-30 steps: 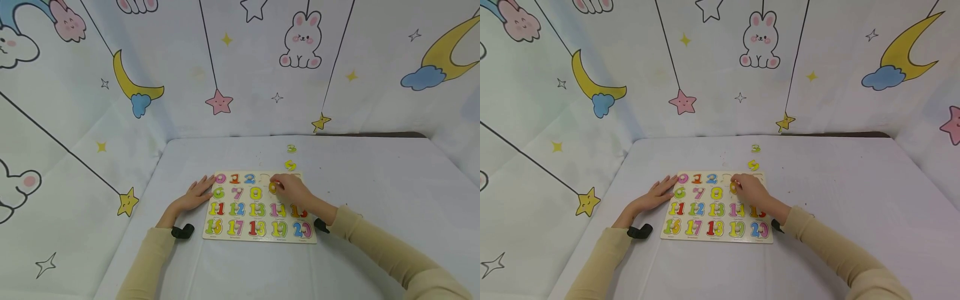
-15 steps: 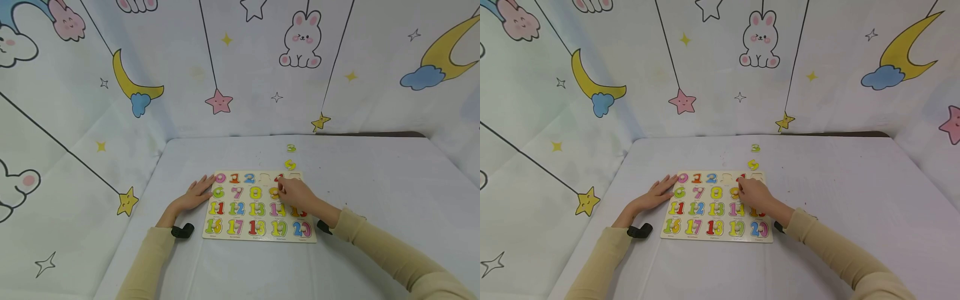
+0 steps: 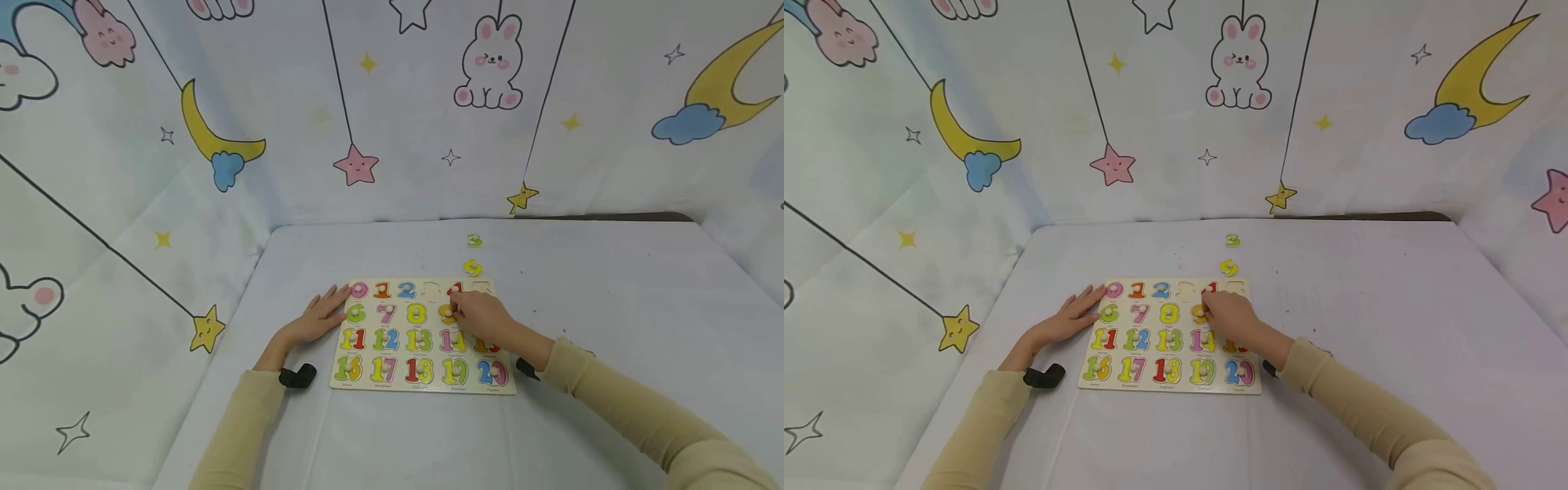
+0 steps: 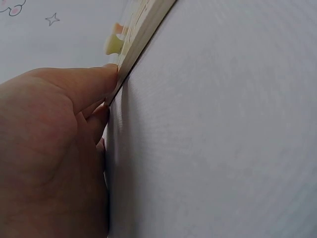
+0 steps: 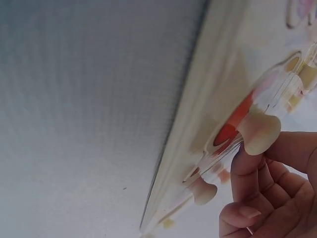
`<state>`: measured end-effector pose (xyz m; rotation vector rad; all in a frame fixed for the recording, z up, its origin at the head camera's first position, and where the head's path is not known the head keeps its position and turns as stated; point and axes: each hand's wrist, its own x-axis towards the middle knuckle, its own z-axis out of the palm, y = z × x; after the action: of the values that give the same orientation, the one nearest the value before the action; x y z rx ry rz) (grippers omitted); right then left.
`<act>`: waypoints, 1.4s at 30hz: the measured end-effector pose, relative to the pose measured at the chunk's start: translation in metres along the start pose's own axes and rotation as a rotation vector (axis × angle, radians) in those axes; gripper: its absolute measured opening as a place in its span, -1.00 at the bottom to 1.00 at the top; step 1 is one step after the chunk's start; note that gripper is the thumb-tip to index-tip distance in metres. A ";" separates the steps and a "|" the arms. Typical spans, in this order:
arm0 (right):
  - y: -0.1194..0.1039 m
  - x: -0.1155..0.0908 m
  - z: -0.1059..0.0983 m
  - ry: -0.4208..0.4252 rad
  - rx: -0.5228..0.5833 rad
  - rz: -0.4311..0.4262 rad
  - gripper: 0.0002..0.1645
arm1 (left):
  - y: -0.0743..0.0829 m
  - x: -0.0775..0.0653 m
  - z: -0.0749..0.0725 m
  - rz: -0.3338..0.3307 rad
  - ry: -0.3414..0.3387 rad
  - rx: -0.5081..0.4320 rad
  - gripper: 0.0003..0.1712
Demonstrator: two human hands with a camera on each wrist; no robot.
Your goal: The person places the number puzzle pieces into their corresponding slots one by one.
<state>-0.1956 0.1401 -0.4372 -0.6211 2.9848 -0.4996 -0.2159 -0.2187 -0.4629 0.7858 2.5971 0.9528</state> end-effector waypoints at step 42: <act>0.088 0.076 -0.049 0.086 0.280 0.158 -0.65 | -0.003 0.001 0.000 0.005 0.004 0.003 -0.30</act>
<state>-0.3043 0.2010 -0.4177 -0.3456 2.9285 -0.9290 -0.2175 -0.2201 -0.4646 0.7927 2.6022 0.9527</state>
